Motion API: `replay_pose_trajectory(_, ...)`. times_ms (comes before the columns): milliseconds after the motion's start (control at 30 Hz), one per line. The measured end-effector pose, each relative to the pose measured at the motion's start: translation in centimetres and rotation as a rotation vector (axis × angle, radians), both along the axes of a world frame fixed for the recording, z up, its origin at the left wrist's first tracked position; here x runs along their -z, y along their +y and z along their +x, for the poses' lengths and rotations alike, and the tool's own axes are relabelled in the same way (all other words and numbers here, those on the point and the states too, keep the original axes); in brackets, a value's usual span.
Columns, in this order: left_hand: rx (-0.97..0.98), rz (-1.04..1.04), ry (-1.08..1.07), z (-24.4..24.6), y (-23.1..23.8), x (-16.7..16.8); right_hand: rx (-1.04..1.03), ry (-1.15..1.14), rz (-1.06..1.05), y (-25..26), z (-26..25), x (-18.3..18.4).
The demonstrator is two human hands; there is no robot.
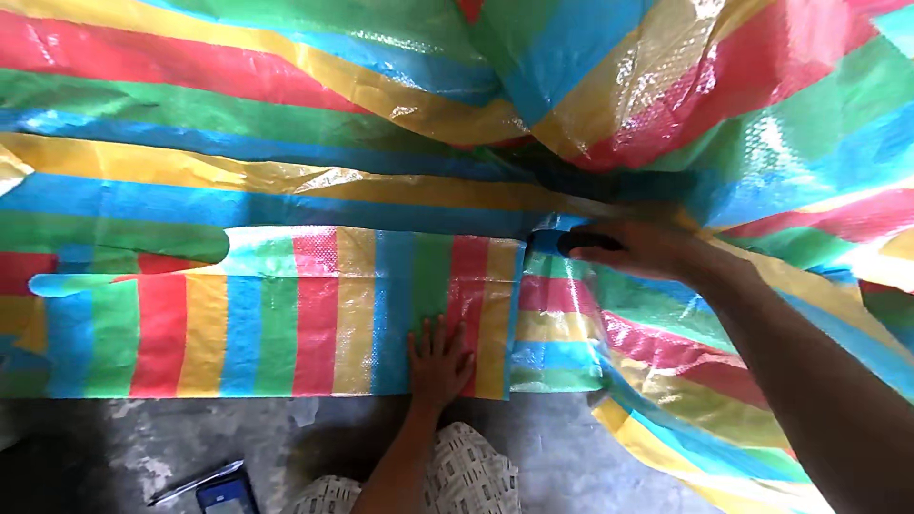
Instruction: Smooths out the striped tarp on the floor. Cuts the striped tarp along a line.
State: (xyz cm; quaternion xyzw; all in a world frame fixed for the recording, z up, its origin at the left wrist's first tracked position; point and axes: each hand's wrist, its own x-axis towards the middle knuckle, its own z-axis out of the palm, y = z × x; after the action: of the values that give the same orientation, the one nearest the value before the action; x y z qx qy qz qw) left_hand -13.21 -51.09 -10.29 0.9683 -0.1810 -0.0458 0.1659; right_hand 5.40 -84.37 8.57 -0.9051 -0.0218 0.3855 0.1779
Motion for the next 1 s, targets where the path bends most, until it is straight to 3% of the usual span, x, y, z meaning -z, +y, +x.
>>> replay_pose_trajectory(600,-0.003,0.007,-0.006,0.2,-0.1,-0.4,-0.056,0.041,-0.092,2.5,1.8,-0.5)
replay_pose_trajectory(1000,-0.020,-0.009,-0.043,-0.1,0.1,0.0,-0.125,-0.022,-0.065,4.9,2.4,1.0)
